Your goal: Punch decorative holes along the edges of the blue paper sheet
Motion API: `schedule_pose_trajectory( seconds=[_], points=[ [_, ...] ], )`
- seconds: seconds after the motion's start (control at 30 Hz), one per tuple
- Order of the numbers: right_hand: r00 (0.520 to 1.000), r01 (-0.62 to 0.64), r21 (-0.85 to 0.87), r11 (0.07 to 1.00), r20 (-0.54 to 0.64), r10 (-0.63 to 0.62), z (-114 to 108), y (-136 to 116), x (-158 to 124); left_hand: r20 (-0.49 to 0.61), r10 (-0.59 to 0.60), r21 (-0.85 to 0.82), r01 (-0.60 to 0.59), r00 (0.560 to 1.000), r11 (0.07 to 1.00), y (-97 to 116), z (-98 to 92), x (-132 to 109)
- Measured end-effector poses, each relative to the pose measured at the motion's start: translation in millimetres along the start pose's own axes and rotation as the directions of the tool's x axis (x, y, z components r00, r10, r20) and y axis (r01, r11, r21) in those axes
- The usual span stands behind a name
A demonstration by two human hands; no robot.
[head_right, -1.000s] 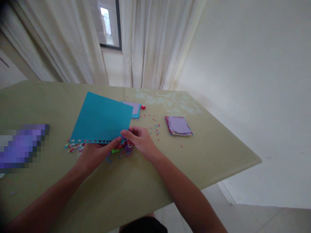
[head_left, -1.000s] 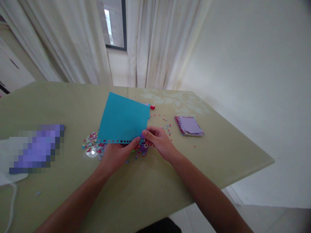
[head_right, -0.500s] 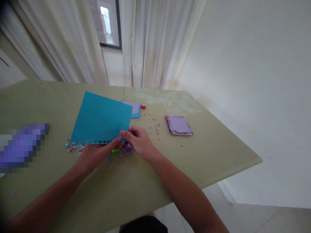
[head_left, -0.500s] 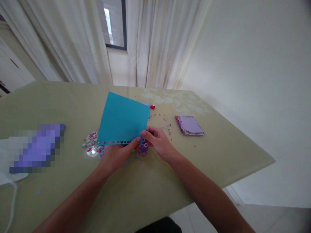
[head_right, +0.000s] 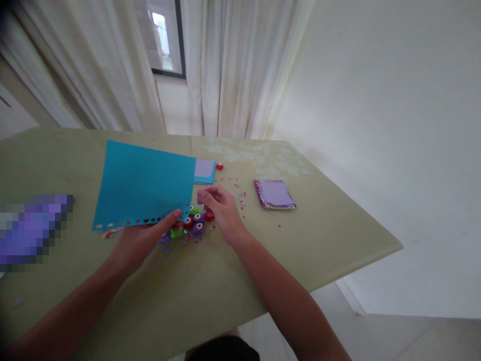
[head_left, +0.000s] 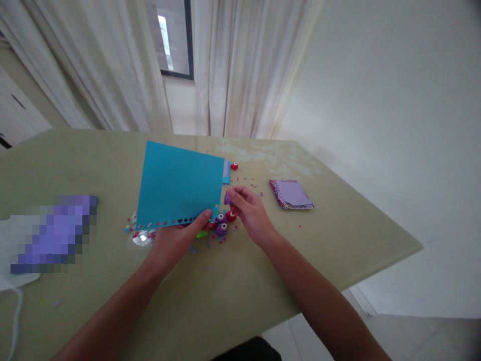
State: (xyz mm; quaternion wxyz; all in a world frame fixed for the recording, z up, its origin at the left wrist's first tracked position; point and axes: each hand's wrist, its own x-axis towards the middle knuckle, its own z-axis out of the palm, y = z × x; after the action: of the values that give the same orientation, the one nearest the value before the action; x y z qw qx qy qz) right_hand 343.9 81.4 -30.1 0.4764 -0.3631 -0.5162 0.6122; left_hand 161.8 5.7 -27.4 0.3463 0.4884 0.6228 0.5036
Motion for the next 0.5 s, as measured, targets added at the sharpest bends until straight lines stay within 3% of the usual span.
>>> schedule_pose_trajectory(
  seconds=[0.1,0.2,0.37,0.5],
  points=[
    [0.981,0.152,-0.288,0.946,-0.076,-0.181,-25,-4,12,-0.004,-0.04,0.065,0.04,0.999,0.997,3,-1.7,0],
    [0.949,0.207,-0.615,0.761,-0.061,-0.308,-53,-3,24,-0.017,-0.083,0.101,0.084,0.996,0.991,8,-3.2,0],
    [0.978,0.095,-0.865,0.493,-0.009,-0.206,-76,7,32,-0.033,-0.121,0.156,0.125,0.992,0.98,13,-4.2,0],
    [0.99,0.123,-0.918,0.376,0.089,-0.107,-76,10,31,-0.068,-0.106,0.088,0.112,0.992,0.99,6,-3.9,3]
  ],
)
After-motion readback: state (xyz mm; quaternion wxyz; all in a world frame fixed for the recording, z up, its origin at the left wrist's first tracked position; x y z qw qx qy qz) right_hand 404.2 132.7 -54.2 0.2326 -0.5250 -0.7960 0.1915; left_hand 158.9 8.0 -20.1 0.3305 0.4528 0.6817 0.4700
